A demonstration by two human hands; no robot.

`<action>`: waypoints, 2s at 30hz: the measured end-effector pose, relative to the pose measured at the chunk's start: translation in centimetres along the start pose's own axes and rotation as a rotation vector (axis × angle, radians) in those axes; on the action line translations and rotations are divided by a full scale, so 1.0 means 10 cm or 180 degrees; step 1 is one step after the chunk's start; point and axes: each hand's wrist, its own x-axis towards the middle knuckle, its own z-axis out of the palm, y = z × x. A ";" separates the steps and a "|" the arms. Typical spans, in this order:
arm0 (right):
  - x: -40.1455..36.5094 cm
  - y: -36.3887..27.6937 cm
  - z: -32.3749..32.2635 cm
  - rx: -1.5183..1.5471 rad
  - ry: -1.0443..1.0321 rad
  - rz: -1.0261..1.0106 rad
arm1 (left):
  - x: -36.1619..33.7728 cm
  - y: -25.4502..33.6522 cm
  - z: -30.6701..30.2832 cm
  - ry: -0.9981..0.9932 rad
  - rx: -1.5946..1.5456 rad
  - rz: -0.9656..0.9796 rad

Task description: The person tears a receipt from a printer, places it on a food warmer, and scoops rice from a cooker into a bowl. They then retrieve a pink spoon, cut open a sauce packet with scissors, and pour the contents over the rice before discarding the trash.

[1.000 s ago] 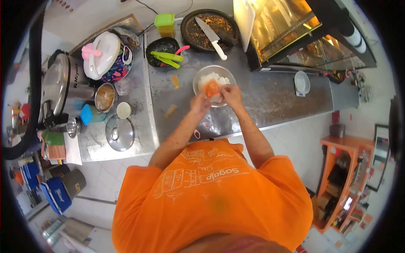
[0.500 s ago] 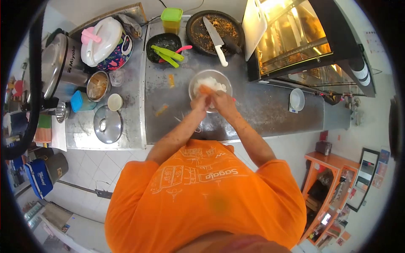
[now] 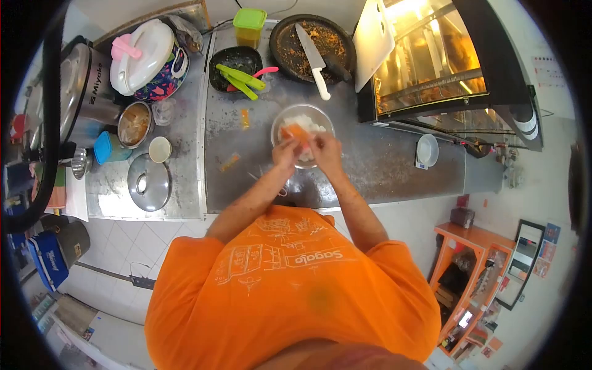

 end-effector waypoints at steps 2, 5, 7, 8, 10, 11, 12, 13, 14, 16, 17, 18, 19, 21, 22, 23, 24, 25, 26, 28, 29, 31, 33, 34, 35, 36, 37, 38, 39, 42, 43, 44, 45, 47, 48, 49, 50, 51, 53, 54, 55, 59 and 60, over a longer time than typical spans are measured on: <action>0.07 0.05 -0.04 0.0500 0.0327 0.0809 | -0.05 0.05 0.01 -0.0182 0.0092 0.0087; 0.15 0.25 -0.07 0.1636 -0.1015 0.1762 | -0.05 0.03 -0.05 -0.0471 0.0378 0.0237; 0.14 0.25 -0.03 0.1885 -0.0898 0.1905 | -0.02 0.01 -0.06 -0.0559 0.0513 0.0332; 0.13 0.25 -0.01 0.1875 -0.0919 0.1904 | -0.02 -0.02 -0.06 -0.0471 0.0528 0.0346; 0.09 0.27 0.04 0.0970 -0.0734 0.1476 | -0.11 -0.01 -0.01 -0.0370 0.0540 0.0360; 0.10 0.29 0.07 0.0961 -0.0744 0.1469 | -0.15 0.00 0.03 -0.0234 0.0294 0.0127; 0.09 0.32 0.09 0.0973 -0.0695 0.1436 | -0.18 0.01 0.06 -0.0103 0.0049 -0.0113; 0.09 0.36 0.10 0.0980 -0.0643 0.1397 | -0.19 0.02 0.09 -0.0112 0.0032 -0.0112; 0.09 0.39 0.10 0.0967 -0.0644 0.1392 | -0.19 0.06 0.10 -0.0213 -0.0098 -0.0268; 0.07 0.35 0.08 0.0911 -0.0711 0.1169 | -0.17 0.04 0.09 -0.0303 -0.0243 -0.0429; 0.04 0.33 0.09 0.0902 -0.0720 0.1171 | -0.16 0.02 0.09 -0.0216 -0.0110 -0.0391; 0.04 0.15 0.06 0.0414 -0.0583 0.0840 | -0.12 -0.02 0.09 -0.0133 0.0023 -0.0353; 0.05 0.06 0.04 -0.0070 -0.0444 0.0502 | -0.07 -0.07 0.08 -0.0134 0.0011 -0.0355; 0.02 0.10 0.04 -0.0140 -0.0541 0.0460 | 0.01 -0.17 0.06 0.0109 0.0179 -0.0043; 0.05 0.12 0.04 -0.0205 -0.0642 0.0396 | 0.06 -0.19 0.04 0.0107 0.0157 -0.0026; 0.07 0.14 0.03 -0.0206 -0.0654 0.0383 | 0.08 -0.20 -0.01 -0.0033 0.0549 0.0205; 0.09 0.13 0.00 -0.0026 -0.0725 0.0712 | 0.07 -0.20 -0.02 -0.0173 0.0951 0.0427; 0.11 0.11 -0.02 0.0156 -0.0787 0.1043 | 0.08 -0.20 -0.02 -0.0174 0.0954 0.0426; 0.10 0.08 -0.02 0.0158 -0.0784 0.1053 | 0.07 -0.20 -0.02 -0.0123 0.0931 0.0447; 0.10 0.03 0.00 0.0262 -0.0579 0.1054 | 0.05 -0.19 0.00 -0.0075 0.0891 0.0473; 0.08 0.06 0.06 0.0253 -0.0586 0.1047 | 0.03 -0.19 0.01 -0.0039 0.0936 0.0431; 0.00 0.14 0.23 -0.0464 -0.0010 0.0139 | -0.06 -0.16 0.06 0.0019 0.0961 0.0388; -0.05 0.17 0.28 -0.1057 -0.0282 -0.0031 | -0.15 -0.13 0.15 0.0480 0.1537 0.0701; -0.06 0.16 0.29 -0.1652 -0.0537 -0.0201 | -0.10 -0.16 0.12 0.0488 0.1531 0.0701; -0.06 0.16 0.29 -0.1652 -0.0542 -0.0209 | -0.03 -0.19 0.09 0.0544 0.1681 0.0737; -0.06 0.09 0.26 -0.1721 -0.0515 -0.0332 | 0.02 -0.21 0.07 0.0602 0.1833 0.0758; -0.06 0.05 0.23 -0.1792 -0.0485 -0.0454 | 0.06 -0.25 0.07 0.0604 0.1827 0.0748; -0.06 0.06 0.23 -0.1797 -0.0489 -0.0451 | 0.11 -0.29 0.08 0.0587 0.1458 0.0823; -0.04 0.07 0.24 -0.1838 -0.0490 -0.0580 | 0.12 -0.32 0.09 0.0566 0.1093 0.0893; 0.01 0.04 0.19 -0.1900 -0.0569 -0.0696 | -0.21 0.03 0.34 0.0426 0.0888 0.0399; 0.00 0.02 0.18 -0.1910 -0.0667 -0.0675 | -0.23 0.05 0.33 0.0432 0.0890 0.0393; -0.03 0.02 0.18 -0.1907 -0.0673 -0.0674 | -0.22 0.09 0.33 0.0377 0.0657 0.0117; -0.03 0.02 0.17 -0.1975 -0.0761 -0.0849 | -0.18 0.13 0.34 0.0310 0.0420 -0.0144; -0.05 0.02 0.15 -0.2050 -0.0859 -0.1006 | -0.05 0.09 0.25 0.0274 0.0369 -0.0236; -0.05 0.01 0.13 -0.1948 -0.0847 -0.1063 | -0.05 0.09 0.24 0.0245 0.0317 -0.0325; -0.04 -0.01 0.13 -0.1841 -0.0827 -0.1121 | -0.04 0.08 0.24 0.0246 0.0317 -0.0324; -0.03 -0.02 0.13 -0.1839 -0.0824 -0.1124 | -0.04 0.06 0.26 0.0428 0.0251 -0.0306; -0.02 -0.03 0.12 -0.1702 -0.0741 -0.1149 | -0.03 0.05 0.27 0.0608 0.0180 -0.0288; 0.00 -0.08 0.10 -0.1573 -0.0649 -0.1188 | -0.01 0.06 0.23 0.0496 0.0241 -0.0247; 0.01 -0.17 0.08 -0.0775 -0.0566 -0.0471 | -0.03 0.08 0.23 0.0395 0.0300 -0.0211; 0.02 -0.22 0.06 0.0028 -0.0481 0.0244 | -0.06 0.08 0.26 0.0395 0.0288 -0.0198; -0.06 0.15 0.17 0.2325 -0.0298 0.1789 | -0.11 -0.05 0.19 0.0209 0.0279 0.0184; -0.05 0.16 0.15 0.2441 -0.0399 0.1897 | -0.13 -0.05 0.19 0.0082 0.0373 0.0225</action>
